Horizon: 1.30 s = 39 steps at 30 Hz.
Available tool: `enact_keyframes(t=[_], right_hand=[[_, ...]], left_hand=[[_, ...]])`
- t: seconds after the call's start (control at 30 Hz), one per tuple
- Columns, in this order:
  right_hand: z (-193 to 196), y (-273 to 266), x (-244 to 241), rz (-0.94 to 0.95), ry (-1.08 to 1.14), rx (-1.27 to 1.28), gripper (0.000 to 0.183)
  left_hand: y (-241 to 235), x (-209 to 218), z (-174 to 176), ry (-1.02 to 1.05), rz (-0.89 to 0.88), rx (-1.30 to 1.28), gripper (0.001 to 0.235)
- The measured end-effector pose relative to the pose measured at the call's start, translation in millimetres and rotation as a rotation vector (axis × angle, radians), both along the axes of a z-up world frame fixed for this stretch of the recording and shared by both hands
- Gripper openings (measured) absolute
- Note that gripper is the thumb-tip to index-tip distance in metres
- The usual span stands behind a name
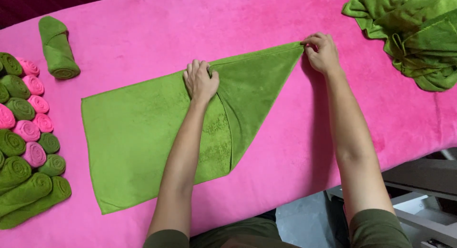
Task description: The person folds a green towel on a pink surface, first folding it diagonally into a triangle and then into a long strip. They then roll the towel tightly from one end to the other to create a compact cylindrical shape.
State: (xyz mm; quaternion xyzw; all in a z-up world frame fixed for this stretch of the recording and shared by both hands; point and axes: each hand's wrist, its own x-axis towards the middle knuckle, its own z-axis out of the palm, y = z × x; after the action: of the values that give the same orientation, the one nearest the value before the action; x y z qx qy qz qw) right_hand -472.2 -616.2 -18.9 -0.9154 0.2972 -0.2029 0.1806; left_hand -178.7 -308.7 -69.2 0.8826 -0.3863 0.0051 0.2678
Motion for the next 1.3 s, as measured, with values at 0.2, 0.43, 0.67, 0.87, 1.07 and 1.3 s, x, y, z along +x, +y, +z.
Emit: enact_keyframes(t=[0.2, 0.43, 0.67, 0.87, 1.07, 1.3], right_hand=[[-1.7, -12.9, -1.3, 0.093, 0.016, -0.144, 0.009], [-6.2, -12.2, 17.1, -0.024, 0.052, -0.035, 0.013], [1.4, 26.7, 27.1, -0.092, -0.227, -0.231, 0.005], [-6.5, 89.2, 20.7, -0.051, -0.202, -0.294, 0.031], [-9.8, 89.6, 24.2, -0.176, -0.077, -0.209, 0.046], [-26.2, 84.5, 26.7, -0.241, -0.090, -0.267, 0.051]], left_hand=[[-0.6, 13.7, -11.1, 0.010, -0.072, -0.127, 0.020], [-1.5, 24.2, 0.0, -0.073, -0.007, -0.155, 0.019], [5.2, 21.6, -3.8, -0.059, 0.017, -0.200, 0.023], [2.3, 32.6, -25.7, -0.053, 0.002, -0.348, 0.021], [-1.9, 36.2, -33.6, -0.067, 0.013, -0.382, 0.019], [15.7, -5.1, 15.1, -0.191, 0.135, -0.491, 0.026]])
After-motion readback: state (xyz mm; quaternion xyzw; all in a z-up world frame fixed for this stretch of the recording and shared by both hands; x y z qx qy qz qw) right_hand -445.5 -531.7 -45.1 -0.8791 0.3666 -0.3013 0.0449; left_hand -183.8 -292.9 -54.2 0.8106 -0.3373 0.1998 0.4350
